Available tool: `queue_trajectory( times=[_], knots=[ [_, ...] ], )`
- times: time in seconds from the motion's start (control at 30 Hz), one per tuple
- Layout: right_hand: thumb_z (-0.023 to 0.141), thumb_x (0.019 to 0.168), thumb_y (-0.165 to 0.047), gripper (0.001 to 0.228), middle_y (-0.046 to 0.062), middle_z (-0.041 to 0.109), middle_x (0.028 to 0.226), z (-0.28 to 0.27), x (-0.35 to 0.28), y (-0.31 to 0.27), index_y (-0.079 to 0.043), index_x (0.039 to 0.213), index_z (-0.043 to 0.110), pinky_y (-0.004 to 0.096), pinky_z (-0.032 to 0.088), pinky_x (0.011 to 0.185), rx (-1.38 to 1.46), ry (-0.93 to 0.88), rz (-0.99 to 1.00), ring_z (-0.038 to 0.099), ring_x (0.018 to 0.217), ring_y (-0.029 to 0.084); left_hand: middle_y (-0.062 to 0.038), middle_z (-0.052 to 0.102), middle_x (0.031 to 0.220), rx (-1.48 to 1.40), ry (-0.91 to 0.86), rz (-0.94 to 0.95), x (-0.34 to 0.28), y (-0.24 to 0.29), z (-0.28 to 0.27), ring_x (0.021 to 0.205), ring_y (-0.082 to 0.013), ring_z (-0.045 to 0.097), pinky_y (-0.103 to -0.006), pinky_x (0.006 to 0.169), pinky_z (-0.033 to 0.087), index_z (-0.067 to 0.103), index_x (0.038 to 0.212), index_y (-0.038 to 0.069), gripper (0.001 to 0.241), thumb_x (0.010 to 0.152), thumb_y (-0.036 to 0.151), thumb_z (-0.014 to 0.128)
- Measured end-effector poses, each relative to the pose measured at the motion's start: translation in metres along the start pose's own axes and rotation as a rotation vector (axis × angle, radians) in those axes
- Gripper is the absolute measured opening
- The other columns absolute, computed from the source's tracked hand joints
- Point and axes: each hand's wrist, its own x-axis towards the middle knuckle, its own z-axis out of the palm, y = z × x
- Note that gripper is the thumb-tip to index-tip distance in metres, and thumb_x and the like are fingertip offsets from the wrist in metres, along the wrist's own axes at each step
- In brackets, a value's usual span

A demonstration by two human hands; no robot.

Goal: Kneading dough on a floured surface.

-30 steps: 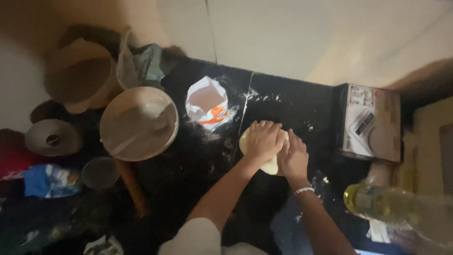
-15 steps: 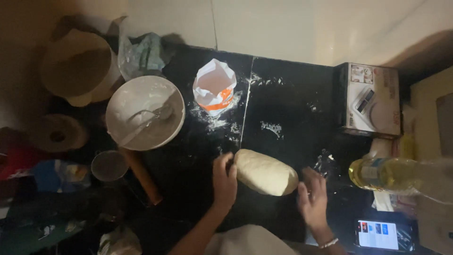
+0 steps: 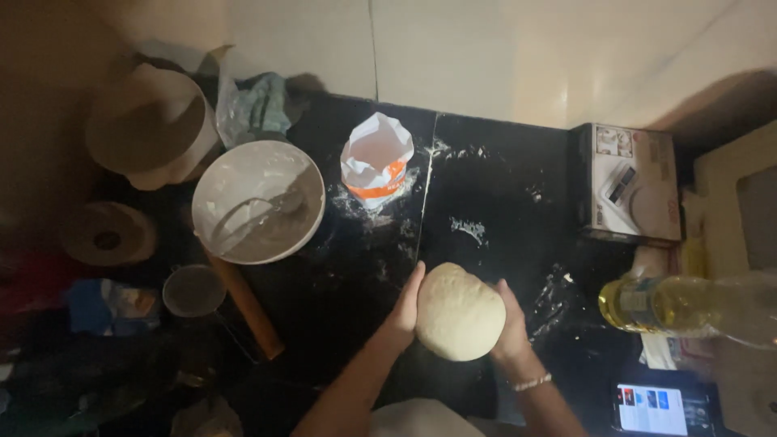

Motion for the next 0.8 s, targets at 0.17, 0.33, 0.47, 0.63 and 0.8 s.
queue_trajectory(
  times=[0.17, 0.33, 0.47, 0.63, 0.8],
  knots=[
    [0.070, 0.071, -0.029, 0.031, 0.011, 0.056, 0.053, 0.000, 0.048, -0.028, 0.002, 0.074, 0.068, 0.030, 0.041, 0.040, -0.297, -0.480, -0.349, 0.056, 0.043, 0.017, 0.008, 0.044, 0.054, 0.363, -0.631, 0.294, -0.029, 0.099, 0.034, 0.048, -0.0058, 0.038, -0.0243, 0.046, 0.026, 0.050, 0.058, 0.017, 0.063, 0.103, 0.060, 0.039],
    [0.070, 0.077, -0.024, 0.016, 0.003, 0.060, 0.064, 0.102, -0.017, -0.080, -0.010, 0.069, 0.070, 0.038, 0.046, 0.067, -0.858, -0.696, -0.853, 0.057, 0.068, 0.023, 0.007, 0.064, 0.072, 0.903, -0.433, 0.689, -0.019, 0.119, 0.001, 0.080, -0.0144, 0.064, -0.0329, 0.085, 0.046, 0.062, 0.066, 0.020, 0.045, 0.096, 0.053, 0.063],
    [0.072, 0.074, -0.033, 0.022, 0.004, 0.067, 0.059, 0.121, -0.024, -0.084, -0.016, 0.062, 0.064, 0.061, 0.044, 0.097, -1.579, -0.793, -1.432, 0.066, 0.070, 0.026, 0.002, 0.046, 0.072, 1.398, -0.288, 1.312, -0.051, 0.126, -0.019, 0.073, -0.0248, 0.049, -0.0448, 0.092, 0.042, 0.049, 0.061, 0.019, 0.047, 0.095, 0.048, 0.065],
    [0.074, 0.075, -0.018, 0.011, 0.013, 0.070, 0.073, 0.209, -0.041, -0.145, -0.008, 0.075, 0.072, 0.046, 0.053, 0.065, -1.532, -0.599, -1.353, 0.068, 0.069, 0.035, -0.006, 0.074, 0.101, 1.375, -0.176, 1.120, -0.050, 0.092, -0.073, 0.110, -0.0294, 0.069, -0.0600, 0.113, 0.031, 0.072, 0.078, 0.017, 0.025, 0.087, 0.041, 0.072],
    [0.062, 0.076, 0.006, 0.029, 0.014, 0.075, 0.105, 0.301, 0.006, -0.169, 0.001, 0.103, 0.073, 0.040, 0.056, 0.074, -1.562, -0.549, -1.396, 0.069, 0.079, 0.032, -0.009, 0.075, 0.113, 1.072, -0.057, 1.061, -0.085, 0.091, -0.050, 0.116, -0.0336, 0.064, -0.0702, 0.118, 0.016, 0.077, 0.093, 0.010, 0.022, 0.074, 0.020, 0.070]
  ],
)
